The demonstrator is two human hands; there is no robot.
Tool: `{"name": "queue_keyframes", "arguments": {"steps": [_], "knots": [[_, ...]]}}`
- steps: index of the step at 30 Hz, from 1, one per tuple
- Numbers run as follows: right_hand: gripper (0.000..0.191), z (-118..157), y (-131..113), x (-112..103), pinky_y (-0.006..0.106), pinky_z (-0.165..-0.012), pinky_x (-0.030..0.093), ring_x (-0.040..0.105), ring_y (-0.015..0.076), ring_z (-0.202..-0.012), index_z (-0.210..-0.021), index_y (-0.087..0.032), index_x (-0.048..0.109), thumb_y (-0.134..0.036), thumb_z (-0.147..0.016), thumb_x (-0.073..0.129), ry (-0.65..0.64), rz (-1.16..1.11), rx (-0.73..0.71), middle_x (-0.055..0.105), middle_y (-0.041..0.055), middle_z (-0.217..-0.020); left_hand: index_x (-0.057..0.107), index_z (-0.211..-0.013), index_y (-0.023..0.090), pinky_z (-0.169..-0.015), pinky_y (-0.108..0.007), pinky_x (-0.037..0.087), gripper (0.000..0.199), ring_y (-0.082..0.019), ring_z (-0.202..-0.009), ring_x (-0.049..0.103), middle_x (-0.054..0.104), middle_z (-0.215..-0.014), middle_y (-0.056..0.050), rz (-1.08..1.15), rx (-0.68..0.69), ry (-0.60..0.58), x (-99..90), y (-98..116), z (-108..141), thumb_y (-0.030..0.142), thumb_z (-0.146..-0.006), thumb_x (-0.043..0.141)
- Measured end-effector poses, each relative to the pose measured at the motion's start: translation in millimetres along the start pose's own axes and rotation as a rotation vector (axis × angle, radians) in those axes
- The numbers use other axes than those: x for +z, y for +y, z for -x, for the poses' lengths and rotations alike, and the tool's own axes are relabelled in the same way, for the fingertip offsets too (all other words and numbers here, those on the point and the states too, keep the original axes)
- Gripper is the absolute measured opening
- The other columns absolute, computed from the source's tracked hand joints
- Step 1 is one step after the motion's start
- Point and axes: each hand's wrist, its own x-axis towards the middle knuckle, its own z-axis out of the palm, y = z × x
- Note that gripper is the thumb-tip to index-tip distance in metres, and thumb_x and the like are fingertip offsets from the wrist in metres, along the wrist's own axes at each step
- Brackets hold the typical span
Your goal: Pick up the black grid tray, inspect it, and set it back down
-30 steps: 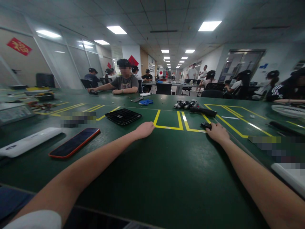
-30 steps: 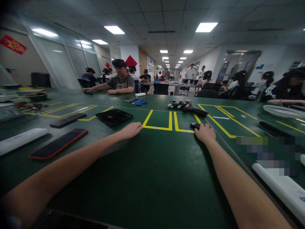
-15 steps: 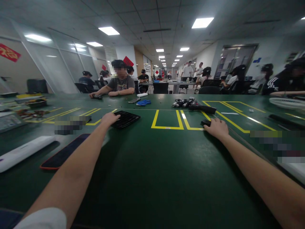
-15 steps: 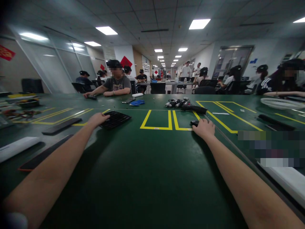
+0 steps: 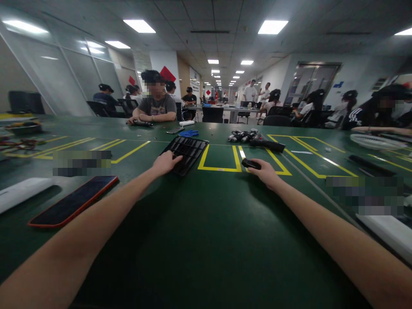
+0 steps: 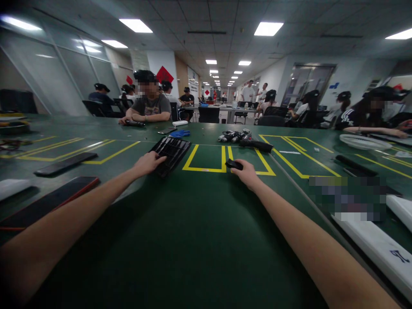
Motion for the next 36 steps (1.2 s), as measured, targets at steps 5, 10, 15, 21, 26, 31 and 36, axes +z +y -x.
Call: {"name": "queue_keyframes", "arguments": {"steps": [5, 10, 15, 21, 26, 31, 36], "knots": [[0.049, 27, -40, 37, 0.039, -0.094, 0.041, 0.057, 0.0194, -0.097, -0.112, -0.017, 0.055, -0.025, -0.065, 0.066, -0.194, -0.576, -0.104, 0.061, 0.0068, -0.108, 0.054, -0.094, 0.015, -0.056, -0.026, 0.037, 0.026, -0.018, -0.065, 0.055, 0.057, -0.068, -0.003, 0.437, 0.284, -0.034, 24.3, 76, 53, 0.038, -0.083, 0.05], [0.047, 36, -41, 42, 0.039, -0.095, 0.039, 0.055, 0.0195, -0.097, -0.108, -0.018, 0.055, -0.027, -0.063, 0.067, -0.314, -0.725, -0.228, 0.061, 0.005, -0.104, 0.049, -0.101, 0.013, -0.071, -0.03, 0.043, 0.026, -0.02, -0.084, 0.057, 0.06, -0.092, -0.009, 0.585, 0.453, -0.135, 30.7, 103, 85, 0.033, -0.085, 0.047], [0.048, 34, -33, 44, 0.041, -0.096, 0.038, 0.053, 0.0213, -0.101, -0.109, -0.017, 0.055, -0.028, -0.063, 0.067, -0.348, -0.637, -0.318, 0.06, 0.0062, -0.107, 0.047, -0.104, 0.013, -0.08, -0.033, 0.044, 0.027, -0.022, -0.094, 0.056, 0.059, -0.101, -0.011, 0.626, 0.444, -0.157, 34.5, 100, 88, 0.031, -0.084, 0.047], [0.048, 35, -35, 43, 0.044, -0.098, 0.038, 0.053, 0.0236, -0.105, -0.112, -0.016, 0.054, -0.031, -0.067, 0.065, -0.372, -0.531, -0.393, 0.059, 0.0082, -0.11, 0.046, -0.106, 0.015, -0.079, -0.031, 0.043, 0.031, -0.021, -0.094, 0.054, 0.057, -0.101, -0.009, 0.658, 0.54, -0.194, 35.8, 95, 86, 0.035, -0.083, 0.049], [0.038, 41, -46, 35, 0.044, -0.105, 0.032, 0.049, 0.0243, -0.115, -0.109, -0.022, 0.059, -0.039, -0.075, 0.056, -0.386, -0.412, -0.573, 0.059, 0.0058, -0.117, 0.05, -0.105, 0.015, -0.058, -0.026, 0.035, 0.034, -0.013, -0.061, 0.044, 0.045, -0.066, 0.003, 0.527, 0.54, -0.27, 32.6, 96, 85, 0.036, -0.078, 0.055], [0.043, 42, -49, 35, 0.044, -0.108, 0.03, 0.046, 0.025, -0.12, -0.119, -0.023, 0.055, -0.04, -0.08, 0.051, -0.342, -0.342, -0.635, 0.058, 0.0044, -0.122, 0.051, -0.09, 0.016, -0.048, -0.021, 0.03, 0.021, -0.009, -0.052, 0.037, 0.04, -0.06, 0.006, 0.842, 0.242, -0.399, 22.3, 103, 82, 0.03, -0.076, 0.058], [0.047, 43, -50, 32, 0.043, -0.11, 0.028, 0.044, 0.025, -0.123, -0.123, -0.022, 0.053, -0.041, -0.08, 0.05, -0.359, -0.302, -0.647, 0.052, 0.0052, -0.13, 0.044, -0.08, 0.014, -0.042, -0.017, 0.029, 0.004, -0.006, -0.045, 0.038, 0.041, -0.058, 0.004, 1.134, -0.146, -0.544, 10.2, 102, 75, 0.01, -0.081, 0.044]]}}
